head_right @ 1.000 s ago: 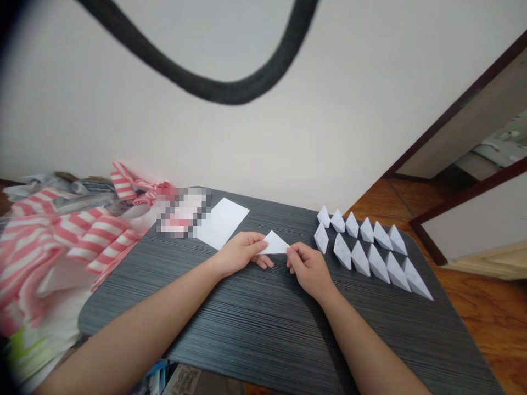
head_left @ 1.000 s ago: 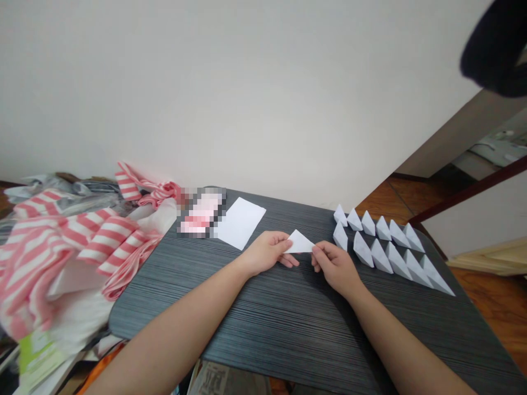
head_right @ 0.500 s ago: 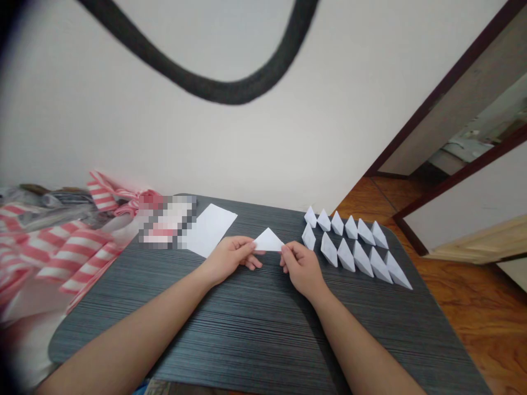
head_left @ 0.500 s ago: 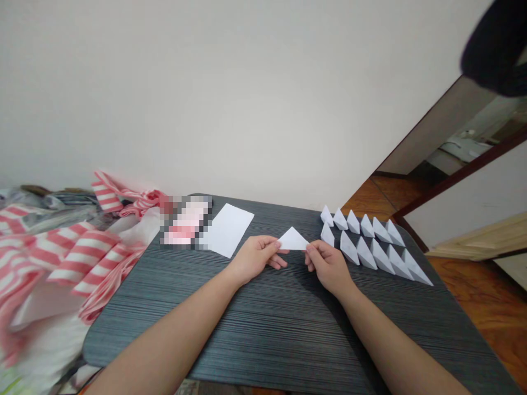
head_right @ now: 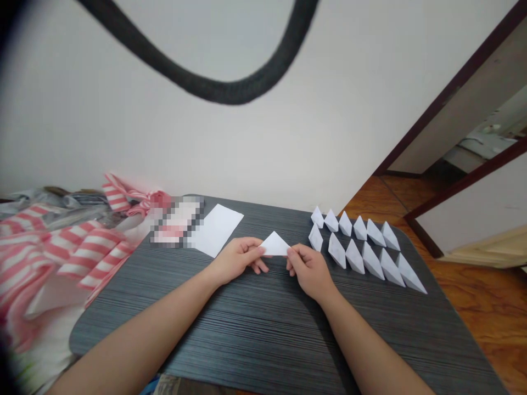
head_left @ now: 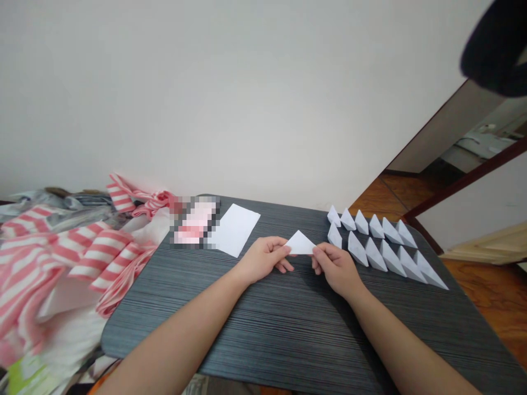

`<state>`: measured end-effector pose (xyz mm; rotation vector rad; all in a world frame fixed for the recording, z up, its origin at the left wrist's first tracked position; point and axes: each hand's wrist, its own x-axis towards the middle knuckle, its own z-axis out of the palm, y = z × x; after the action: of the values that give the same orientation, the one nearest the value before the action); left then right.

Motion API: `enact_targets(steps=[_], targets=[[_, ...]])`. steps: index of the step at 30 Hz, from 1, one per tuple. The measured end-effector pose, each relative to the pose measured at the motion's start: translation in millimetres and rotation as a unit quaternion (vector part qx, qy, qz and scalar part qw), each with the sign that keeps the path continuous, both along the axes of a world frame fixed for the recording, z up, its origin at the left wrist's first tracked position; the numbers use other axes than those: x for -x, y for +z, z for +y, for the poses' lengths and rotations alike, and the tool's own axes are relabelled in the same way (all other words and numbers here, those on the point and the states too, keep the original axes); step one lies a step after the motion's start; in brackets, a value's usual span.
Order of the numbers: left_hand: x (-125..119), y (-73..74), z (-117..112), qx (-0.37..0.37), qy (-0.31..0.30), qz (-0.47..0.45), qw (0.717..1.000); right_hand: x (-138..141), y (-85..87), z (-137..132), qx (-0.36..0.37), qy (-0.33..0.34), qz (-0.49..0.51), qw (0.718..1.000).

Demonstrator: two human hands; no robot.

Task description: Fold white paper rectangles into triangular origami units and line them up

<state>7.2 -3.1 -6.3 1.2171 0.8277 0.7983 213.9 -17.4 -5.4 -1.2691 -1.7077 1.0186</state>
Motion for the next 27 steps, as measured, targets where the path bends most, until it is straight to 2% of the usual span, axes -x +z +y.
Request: enact_targets(steps=[8, 18, 20, 24, 27], targets=[[1.0, -1.9, 1.3, 0.011, -0.026, -0.006, 1.000, 0.6, -6.8, 2.1, 0.007, 0.007, -0.004, 1.000], [-1.0, -3.0, -1.8, -0.009, -0.051, 0.020, 0.998, 0.0, -6.6, 0.8, 0.017, 0.002, 0.032, 0.999], [-1.5, -1.8, -2.0, -0.025, -0.040, 0.026, 0.999, -0.9, -8.4, 0.6, 0.019, 0.000, 0.031, 0.999], [-2.3, -0.5, -2.7, -0.091, 0.017, 0.033, 0.995, -2.4, -9.4, -0.3, 0.018, 0.021, -0.011, 1.000], [-1.4, 0.2, -3.6, -0.105, 0.043, 0.059, 0.992, -1.3, -7.1, -1.3, 0.014, 0.039, -0.027, 0.999]])
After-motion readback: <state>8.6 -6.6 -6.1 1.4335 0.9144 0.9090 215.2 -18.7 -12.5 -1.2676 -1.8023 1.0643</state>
